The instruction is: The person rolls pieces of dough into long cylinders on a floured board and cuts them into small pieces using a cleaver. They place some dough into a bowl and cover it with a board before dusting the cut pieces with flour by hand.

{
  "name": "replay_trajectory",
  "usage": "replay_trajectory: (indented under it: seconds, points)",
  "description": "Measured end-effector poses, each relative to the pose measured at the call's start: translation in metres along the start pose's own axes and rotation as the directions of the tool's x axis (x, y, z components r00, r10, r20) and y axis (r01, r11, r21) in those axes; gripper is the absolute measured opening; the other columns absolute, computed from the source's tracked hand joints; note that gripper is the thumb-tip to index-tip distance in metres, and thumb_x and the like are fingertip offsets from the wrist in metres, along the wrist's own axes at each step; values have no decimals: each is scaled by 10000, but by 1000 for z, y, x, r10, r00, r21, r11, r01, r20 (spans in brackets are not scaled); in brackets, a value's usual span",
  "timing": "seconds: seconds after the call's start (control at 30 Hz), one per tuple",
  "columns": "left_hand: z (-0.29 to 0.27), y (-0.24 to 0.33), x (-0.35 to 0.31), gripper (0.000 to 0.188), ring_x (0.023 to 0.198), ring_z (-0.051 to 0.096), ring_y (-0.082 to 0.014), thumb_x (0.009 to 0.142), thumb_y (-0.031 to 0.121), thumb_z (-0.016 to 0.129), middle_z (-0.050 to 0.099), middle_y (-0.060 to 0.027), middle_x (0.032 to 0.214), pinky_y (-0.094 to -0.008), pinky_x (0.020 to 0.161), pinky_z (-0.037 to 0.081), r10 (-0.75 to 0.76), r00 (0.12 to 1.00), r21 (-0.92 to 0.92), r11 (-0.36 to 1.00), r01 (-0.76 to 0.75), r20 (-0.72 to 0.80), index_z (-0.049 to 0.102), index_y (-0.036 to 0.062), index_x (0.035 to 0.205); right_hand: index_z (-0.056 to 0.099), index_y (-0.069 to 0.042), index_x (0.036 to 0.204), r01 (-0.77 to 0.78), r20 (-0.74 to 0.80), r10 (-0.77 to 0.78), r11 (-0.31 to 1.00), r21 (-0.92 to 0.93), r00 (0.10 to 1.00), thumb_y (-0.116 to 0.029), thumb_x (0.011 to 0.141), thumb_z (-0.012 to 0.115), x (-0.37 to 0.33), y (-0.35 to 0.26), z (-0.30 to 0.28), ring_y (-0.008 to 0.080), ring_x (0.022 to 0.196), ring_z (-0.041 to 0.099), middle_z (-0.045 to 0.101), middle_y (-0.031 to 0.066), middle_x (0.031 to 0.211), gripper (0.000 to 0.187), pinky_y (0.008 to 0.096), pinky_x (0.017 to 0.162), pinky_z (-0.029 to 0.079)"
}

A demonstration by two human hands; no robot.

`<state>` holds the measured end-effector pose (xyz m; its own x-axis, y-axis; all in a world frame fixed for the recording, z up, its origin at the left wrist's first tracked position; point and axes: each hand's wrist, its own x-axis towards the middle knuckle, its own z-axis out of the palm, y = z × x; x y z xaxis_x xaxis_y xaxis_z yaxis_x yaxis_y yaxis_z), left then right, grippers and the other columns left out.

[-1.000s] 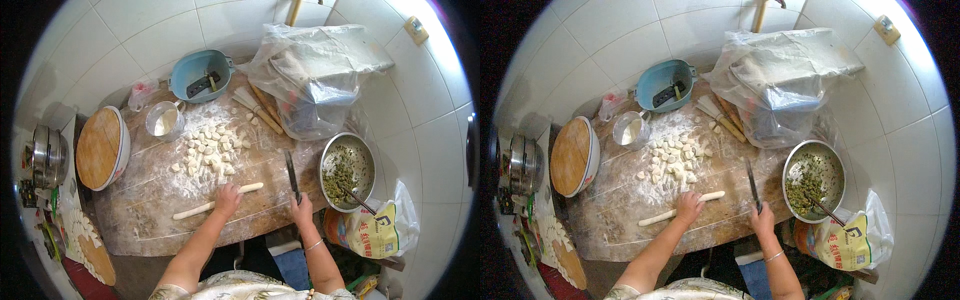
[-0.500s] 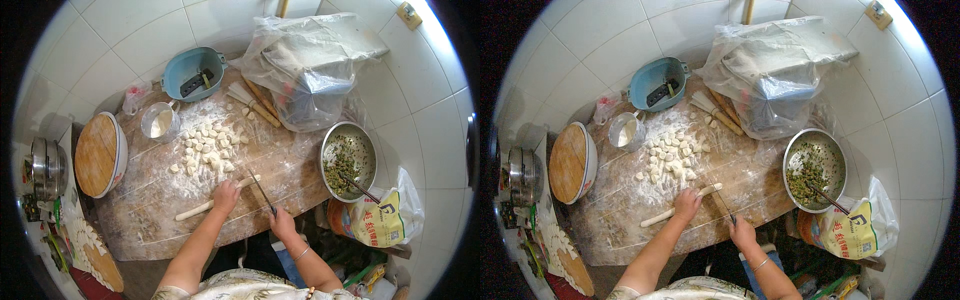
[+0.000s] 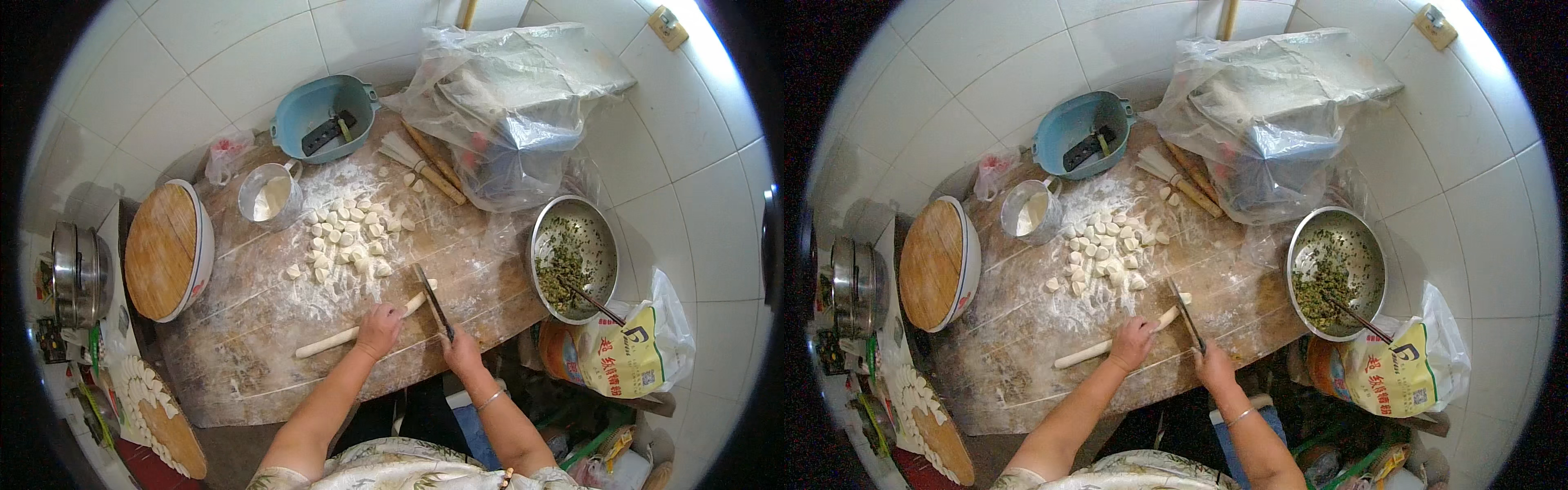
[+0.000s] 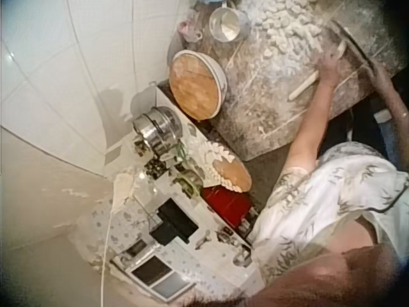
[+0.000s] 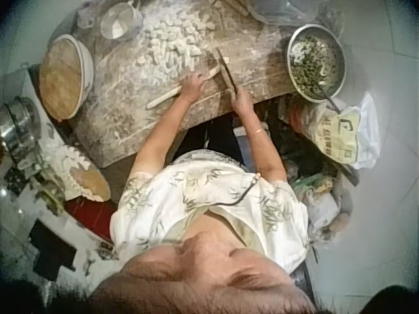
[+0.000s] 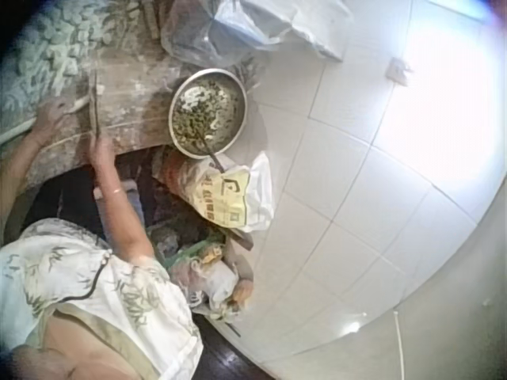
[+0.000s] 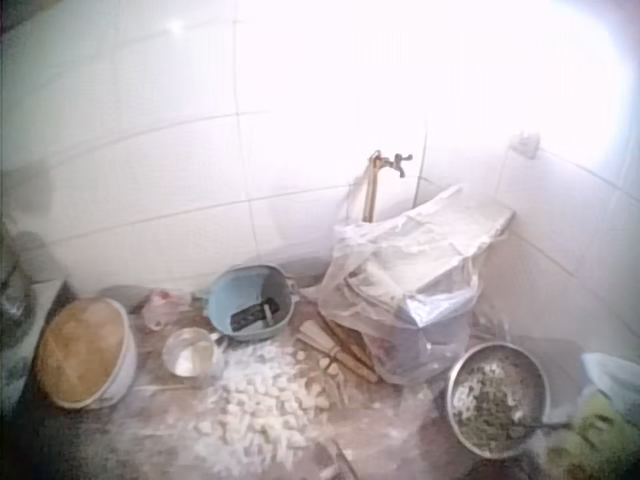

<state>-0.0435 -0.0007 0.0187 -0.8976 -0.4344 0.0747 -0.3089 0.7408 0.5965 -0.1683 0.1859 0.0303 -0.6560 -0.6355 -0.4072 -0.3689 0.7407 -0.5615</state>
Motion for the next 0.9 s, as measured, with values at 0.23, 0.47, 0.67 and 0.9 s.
replay_trajectory:
  seconds: [0.23,0.47,0.67,0.9]
  points:
    - [5,-4,-5,310,871,540,-290,742,64,649,533,-87,917,-403,743,468,59,998,48,997,-59,7,638,128,1044,512,-9,960,92,32,-92,996,21,995,-147,842,622,-36,-16,-18,460,719,593,607,258,754,212,523,619,479]
    - [8,-5,-15,265,960,530,-308,759,140,659,554,-101,991,-426,823,431,-9,997,63,998,14,-72,639,109,1021,498,-11,952,-49,73,59,990,-133,996,-209,844,635,-24,-23,7,450,738,613,619,266,751,263,533,638,491]
    - [2,-21,-19,273,948,537,-330,772,240,689,561,-118,1012,-448,814,429,-183,983,90,979,185,-26,645,98,1001,526,18,1036,19,-23,-20,999,-34,1000,-205,851,623,-8,-14,24,449,779,620,636,268,802,306,527,666,497]
    - [2,-29,-22,282,989,539,-290,787,258,667,569,-85,986,-423,840,438,-205,979,101,973,206,-21,659,84,1009,495,25,974,64,117,-61,998,-17,991,-170,830,634,-37,-34,-3,467,737,603,616,276,758,280,527,632,488]
